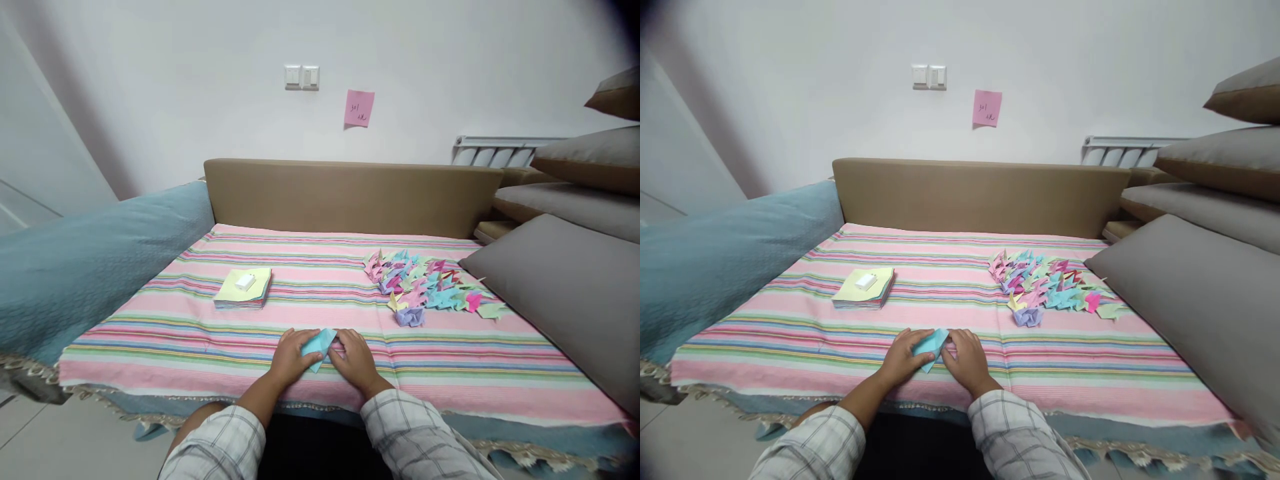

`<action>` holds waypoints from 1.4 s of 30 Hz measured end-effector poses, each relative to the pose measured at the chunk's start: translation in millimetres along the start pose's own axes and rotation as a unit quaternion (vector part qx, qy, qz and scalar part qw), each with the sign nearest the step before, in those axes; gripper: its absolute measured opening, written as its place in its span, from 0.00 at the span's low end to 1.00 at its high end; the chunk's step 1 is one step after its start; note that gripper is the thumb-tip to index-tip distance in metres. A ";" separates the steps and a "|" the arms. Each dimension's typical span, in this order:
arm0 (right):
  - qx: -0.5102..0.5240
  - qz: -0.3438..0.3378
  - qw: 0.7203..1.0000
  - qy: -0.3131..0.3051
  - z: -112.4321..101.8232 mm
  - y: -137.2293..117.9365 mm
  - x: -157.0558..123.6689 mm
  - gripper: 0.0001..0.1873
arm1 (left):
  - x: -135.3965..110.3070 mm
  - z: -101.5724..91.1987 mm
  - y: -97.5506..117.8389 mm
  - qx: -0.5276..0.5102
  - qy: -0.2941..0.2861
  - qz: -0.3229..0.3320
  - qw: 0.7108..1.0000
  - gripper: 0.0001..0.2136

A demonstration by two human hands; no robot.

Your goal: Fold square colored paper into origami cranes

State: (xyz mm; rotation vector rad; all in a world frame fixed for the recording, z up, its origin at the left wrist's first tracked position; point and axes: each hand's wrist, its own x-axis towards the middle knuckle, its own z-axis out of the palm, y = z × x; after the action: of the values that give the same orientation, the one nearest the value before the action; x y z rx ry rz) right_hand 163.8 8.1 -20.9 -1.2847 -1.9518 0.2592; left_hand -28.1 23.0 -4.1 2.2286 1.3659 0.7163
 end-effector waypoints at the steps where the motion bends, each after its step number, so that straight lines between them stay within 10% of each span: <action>1: 0.012 0.007 1.000 0.009 0.5 1.7 -0.4 0.15 | 0.1 0.2 0.7 0.003 0.001 0.001 1.000 0.23; 19: 0.088 -0.001 0.991 0.098 -0.6 12.2 -3.2 0.12 | 4.6 -5.4 20.9 0.074 -0.007 0.065 0.995 0.20; 42: 0.047 -0.002 0.998 0.033 -3.0 7.7 0.0 0.08 | 0.2 1.5 6.0 0.003 0.038 0.030 0.999 0.07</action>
State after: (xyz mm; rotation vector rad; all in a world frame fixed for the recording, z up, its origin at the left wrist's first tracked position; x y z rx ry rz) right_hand 171.3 11.0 -23.1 -1.2141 -1.8630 0.2996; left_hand -22.9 20.5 -1.7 2.2767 1.3439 0.8269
